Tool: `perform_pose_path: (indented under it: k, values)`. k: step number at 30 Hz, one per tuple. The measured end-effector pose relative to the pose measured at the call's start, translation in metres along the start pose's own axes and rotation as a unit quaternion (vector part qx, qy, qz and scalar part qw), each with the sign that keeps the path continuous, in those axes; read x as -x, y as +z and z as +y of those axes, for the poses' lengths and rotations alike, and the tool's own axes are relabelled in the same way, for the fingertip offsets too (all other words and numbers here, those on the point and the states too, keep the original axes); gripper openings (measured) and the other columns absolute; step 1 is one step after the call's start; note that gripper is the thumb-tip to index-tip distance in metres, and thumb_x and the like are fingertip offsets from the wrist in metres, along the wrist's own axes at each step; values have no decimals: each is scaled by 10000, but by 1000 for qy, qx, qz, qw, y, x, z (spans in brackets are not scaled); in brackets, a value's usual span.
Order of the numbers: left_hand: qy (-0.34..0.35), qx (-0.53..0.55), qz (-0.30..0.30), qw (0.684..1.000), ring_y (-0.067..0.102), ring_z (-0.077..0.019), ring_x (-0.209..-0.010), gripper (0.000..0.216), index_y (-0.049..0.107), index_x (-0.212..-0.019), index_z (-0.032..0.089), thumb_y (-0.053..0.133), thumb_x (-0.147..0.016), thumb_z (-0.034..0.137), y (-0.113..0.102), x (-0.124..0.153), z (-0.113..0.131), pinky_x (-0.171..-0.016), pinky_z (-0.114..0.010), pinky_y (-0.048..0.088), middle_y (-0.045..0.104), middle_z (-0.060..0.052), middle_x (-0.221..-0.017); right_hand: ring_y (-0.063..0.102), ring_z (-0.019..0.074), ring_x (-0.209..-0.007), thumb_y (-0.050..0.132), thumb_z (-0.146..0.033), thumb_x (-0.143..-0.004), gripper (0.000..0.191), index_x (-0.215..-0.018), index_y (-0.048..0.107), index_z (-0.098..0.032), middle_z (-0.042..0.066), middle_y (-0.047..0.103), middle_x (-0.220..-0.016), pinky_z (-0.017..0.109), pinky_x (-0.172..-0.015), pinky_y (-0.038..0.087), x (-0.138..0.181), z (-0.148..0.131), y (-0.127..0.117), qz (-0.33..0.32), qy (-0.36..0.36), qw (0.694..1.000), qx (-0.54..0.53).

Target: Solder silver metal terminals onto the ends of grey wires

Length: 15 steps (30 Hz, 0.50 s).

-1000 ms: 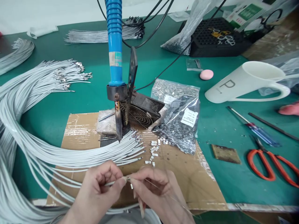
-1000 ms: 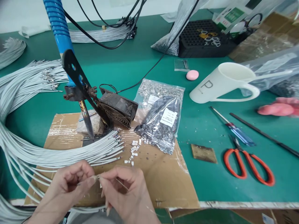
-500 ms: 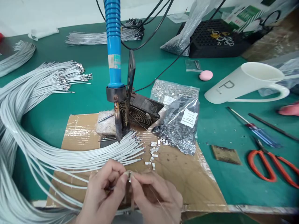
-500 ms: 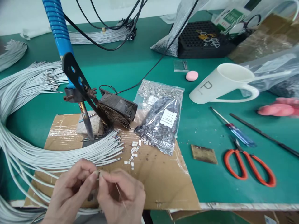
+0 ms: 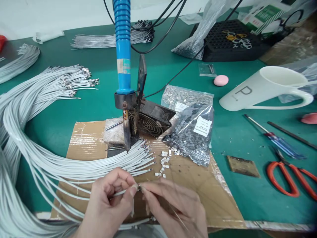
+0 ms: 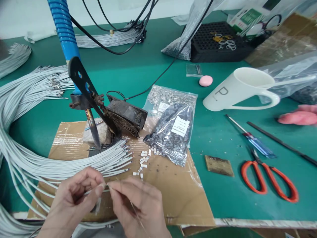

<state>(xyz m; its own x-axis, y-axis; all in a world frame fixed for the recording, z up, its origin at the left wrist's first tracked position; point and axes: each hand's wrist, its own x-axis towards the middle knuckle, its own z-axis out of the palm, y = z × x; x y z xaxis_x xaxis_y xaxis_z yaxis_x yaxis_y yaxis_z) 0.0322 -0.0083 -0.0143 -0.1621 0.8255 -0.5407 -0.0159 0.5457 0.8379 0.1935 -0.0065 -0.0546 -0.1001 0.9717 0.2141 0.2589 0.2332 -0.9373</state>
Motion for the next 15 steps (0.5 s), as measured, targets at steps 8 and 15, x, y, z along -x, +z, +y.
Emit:
perform_pose_path:
  k: [8,15]
  values:
    - [0,15,5,1000,414,-66,-491,183,698,-701,155,858,-673,239,-1,-2,2,-492,-157,304,568,48,-549,633,86,-453,796,-203,-830,172,-849,905,-335,-28,695,-591,145,-458,530,-2,-8,5,98,196,957,-188]
    - [-5,24,10,1000,414,-68,-493,205,698,-697,154,878,-671,249,-2,-3,4,-498,-159,306,557,57,-542,602,87,-456,859,-268,-797,56,-742,864,-277,-25,681,-600,159,-471,555,-2,-10,11,106,265,925,-251]
